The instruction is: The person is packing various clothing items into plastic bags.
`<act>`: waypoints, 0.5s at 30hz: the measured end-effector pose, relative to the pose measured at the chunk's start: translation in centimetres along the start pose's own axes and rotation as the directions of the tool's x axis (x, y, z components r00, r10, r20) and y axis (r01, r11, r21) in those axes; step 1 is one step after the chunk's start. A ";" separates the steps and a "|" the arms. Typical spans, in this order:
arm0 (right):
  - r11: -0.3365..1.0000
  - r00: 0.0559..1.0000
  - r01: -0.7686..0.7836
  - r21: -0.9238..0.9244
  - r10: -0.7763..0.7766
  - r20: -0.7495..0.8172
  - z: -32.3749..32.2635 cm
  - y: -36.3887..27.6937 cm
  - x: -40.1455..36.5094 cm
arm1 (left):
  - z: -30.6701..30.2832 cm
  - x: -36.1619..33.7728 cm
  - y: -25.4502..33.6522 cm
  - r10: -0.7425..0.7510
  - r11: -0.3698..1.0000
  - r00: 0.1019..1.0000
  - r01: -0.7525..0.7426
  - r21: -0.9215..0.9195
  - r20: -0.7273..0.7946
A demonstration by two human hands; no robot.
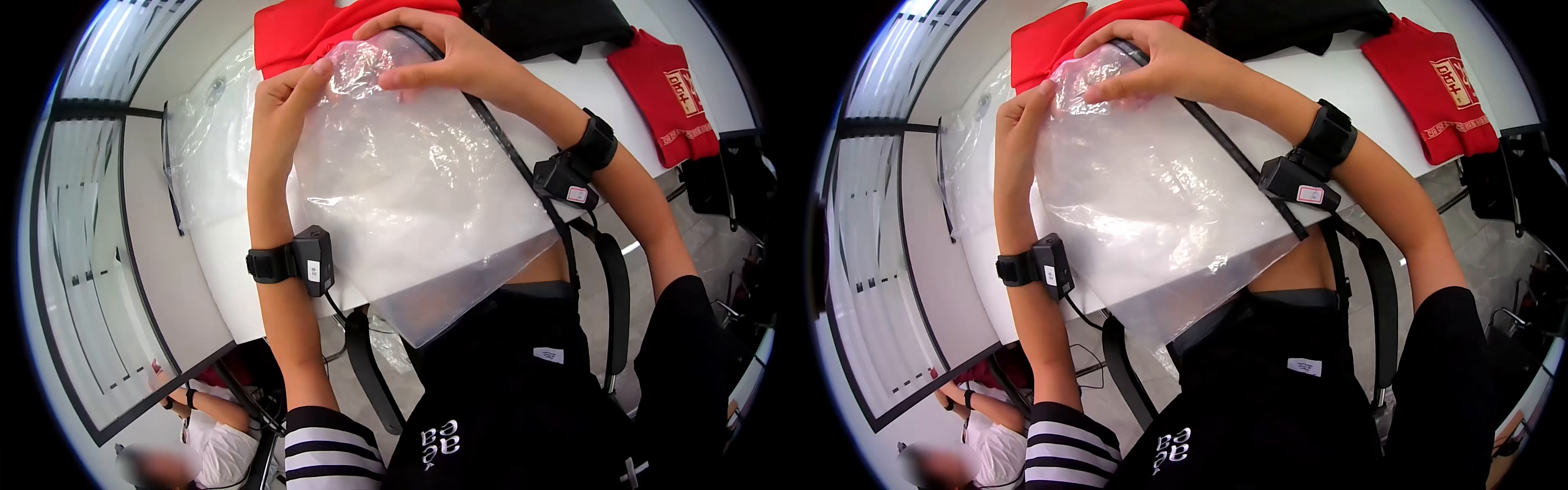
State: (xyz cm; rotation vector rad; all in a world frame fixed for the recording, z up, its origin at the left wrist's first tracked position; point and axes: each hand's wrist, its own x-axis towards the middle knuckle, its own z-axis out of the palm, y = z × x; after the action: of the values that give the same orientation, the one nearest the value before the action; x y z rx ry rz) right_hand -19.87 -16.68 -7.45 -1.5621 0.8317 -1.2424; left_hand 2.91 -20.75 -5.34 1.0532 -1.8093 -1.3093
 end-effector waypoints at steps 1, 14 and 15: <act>0.999 1.000 0.020 -0.037 -0.020 0.012 0.1 -0.3 -0.1 | 0.1 0.0 0.0 0.000 1.000 1.000 0.000 0.001 -0.001; 0.979 0.993 0.076 -0.189 -0.058 0.102 -0.4 0.4 -0.2 | 2.2 0.1 0.8 0.457 0.889 0.881 -0.447 0.101 -0.123; 0.979 0.992 0.099 -0.178 -0.082 0.099 -0.2 0.4 -0.2 | 2.1 -0.1 0.8 0.434 0.889 0.901 -0.424 0.170 -0.020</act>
State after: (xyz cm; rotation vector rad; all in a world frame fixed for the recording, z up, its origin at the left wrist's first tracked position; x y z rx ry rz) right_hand -20.15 -16.67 -7.90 -1.8084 0.8426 -1.1759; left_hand 0.96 -19.59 -5.17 0.7013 -1.9872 -0.8678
